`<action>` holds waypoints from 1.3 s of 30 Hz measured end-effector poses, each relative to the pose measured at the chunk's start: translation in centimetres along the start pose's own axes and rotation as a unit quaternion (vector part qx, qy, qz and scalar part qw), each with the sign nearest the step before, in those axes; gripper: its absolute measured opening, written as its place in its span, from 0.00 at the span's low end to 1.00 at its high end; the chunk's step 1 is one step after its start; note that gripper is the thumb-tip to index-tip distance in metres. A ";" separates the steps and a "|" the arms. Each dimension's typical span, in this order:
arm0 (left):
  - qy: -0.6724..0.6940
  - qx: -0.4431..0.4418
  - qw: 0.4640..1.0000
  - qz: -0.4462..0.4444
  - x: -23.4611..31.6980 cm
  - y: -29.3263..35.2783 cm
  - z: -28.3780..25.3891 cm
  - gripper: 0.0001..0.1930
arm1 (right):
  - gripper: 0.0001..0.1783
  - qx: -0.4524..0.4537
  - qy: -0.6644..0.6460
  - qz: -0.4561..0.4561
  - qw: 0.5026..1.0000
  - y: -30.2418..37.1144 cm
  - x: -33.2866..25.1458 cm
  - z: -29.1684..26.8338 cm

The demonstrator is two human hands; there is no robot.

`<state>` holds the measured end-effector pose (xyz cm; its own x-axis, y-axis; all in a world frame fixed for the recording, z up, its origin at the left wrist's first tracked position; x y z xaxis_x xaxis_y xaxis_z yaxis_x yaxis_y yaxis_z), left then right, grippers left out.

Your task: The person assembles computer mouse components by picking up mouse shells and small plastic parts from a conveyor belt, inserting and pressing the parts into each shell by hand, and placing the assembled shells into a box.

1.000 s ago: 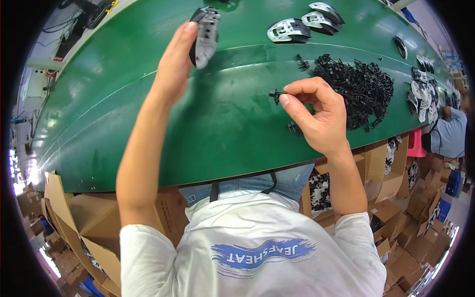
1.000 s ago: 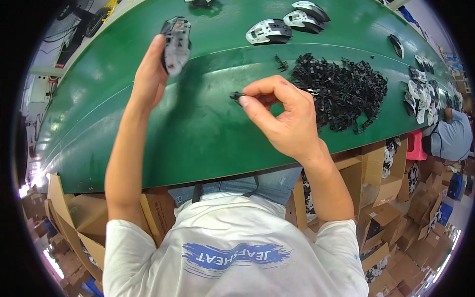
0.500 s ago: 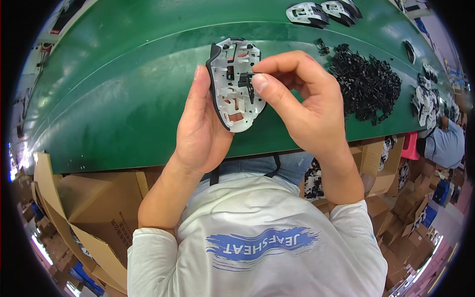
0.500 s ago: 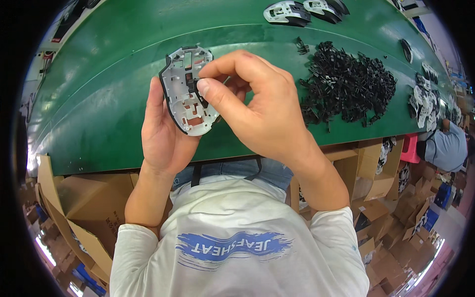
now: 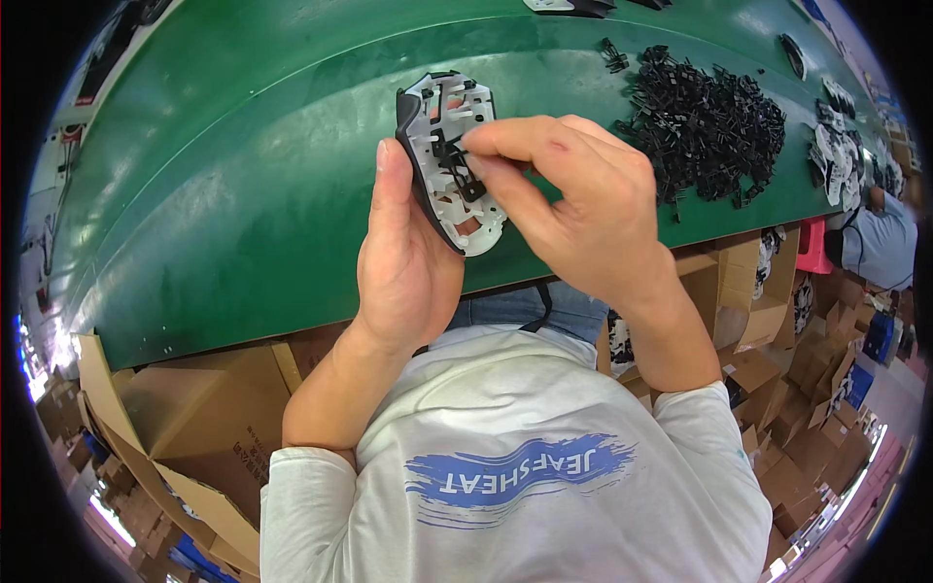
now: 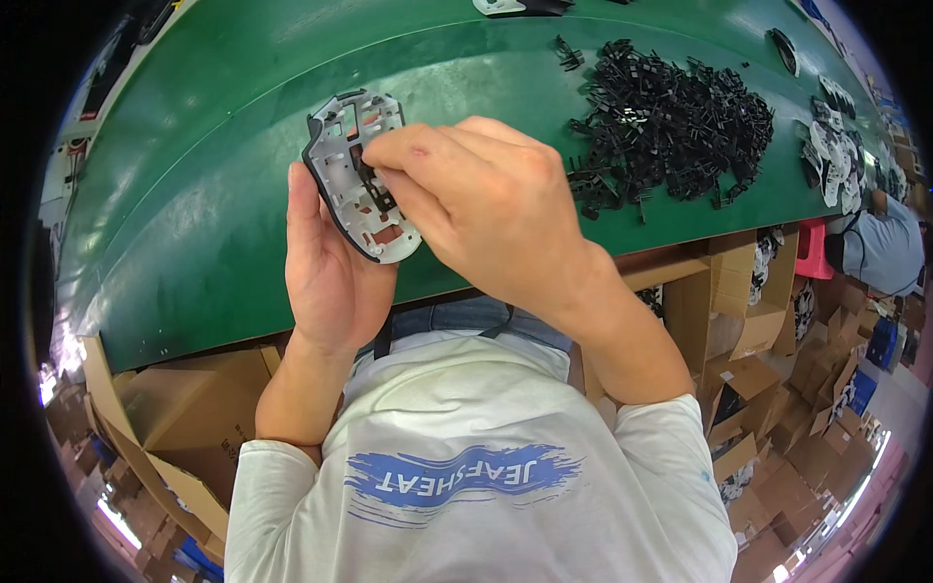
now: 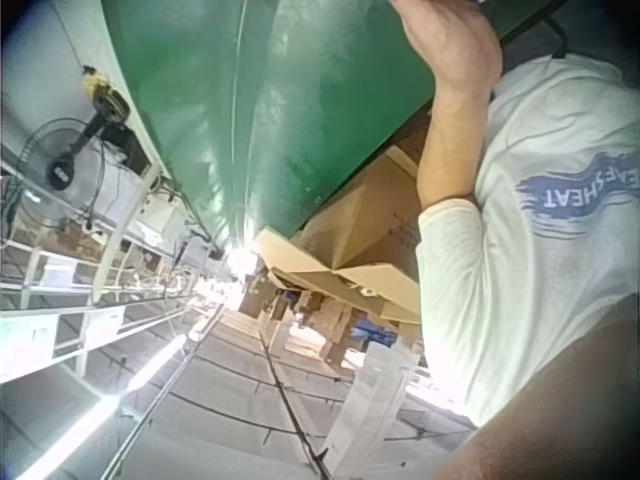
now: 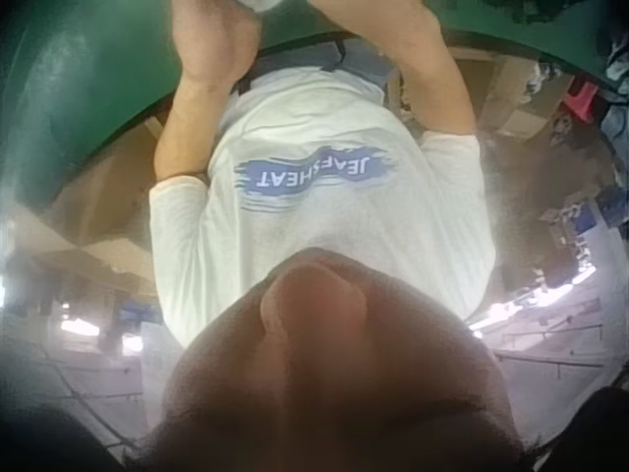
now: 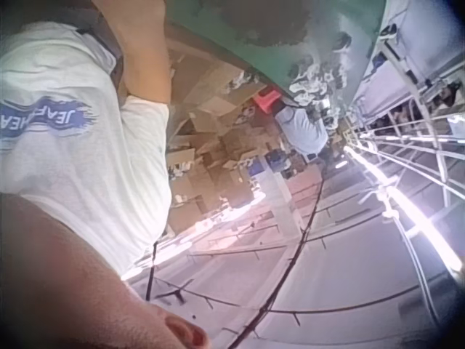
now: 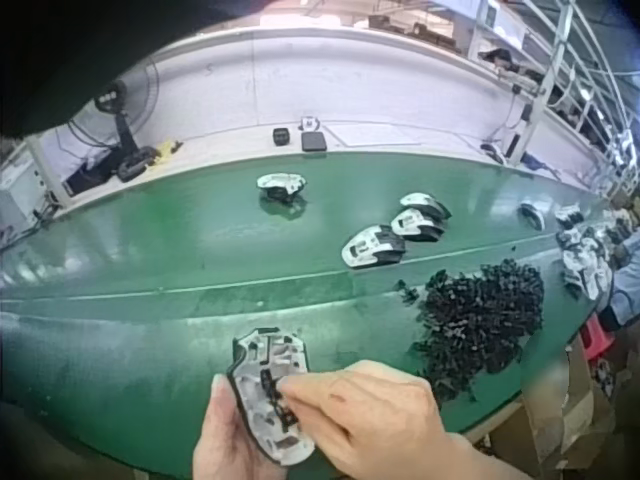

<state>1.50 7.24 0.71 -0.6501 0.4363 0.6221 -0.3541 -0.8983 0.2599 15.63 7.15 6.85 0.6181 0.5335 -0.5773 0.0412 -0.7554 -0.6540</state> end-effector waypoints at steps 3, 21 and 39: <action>0.006 0.009 1.000 -0.013 -0.1 0.4 0.5 0.32 | 0.10 -0.003 -0.008 -0.011 1.000 -0.2 -0.1 -0.2; -0.086 -0.044 0.992 -0.078 -1.0 1.1 1.7 0.31 | 0.12 -0.029 0.071 -0.127 0.989 0.8 -0.2 -1.7; -0.107 -0.024 0.991 -0.075 -0.9 1.5 1.0 0.26 | 0.26 -0.106 -0.234 0.249 0.934 3.2 2.9 -2.0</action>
<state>2.21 5.48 1.24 -0.4322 0.5393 0.7228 -0.4704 -0.8186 0.3295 19.13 5.49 4.05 0.1926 0.1672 -0.9669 0.0256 -0.9859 -0.1654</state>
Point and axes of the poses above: each hand's wrist, its own y-axis away from the middle knuckle, its own z-axis out of the palm, x = y × z, the point moved 6 cm from there along -y, towards the middle knuckle, and after that the axes turned 3 degrees about x, right-handed, at the moved point
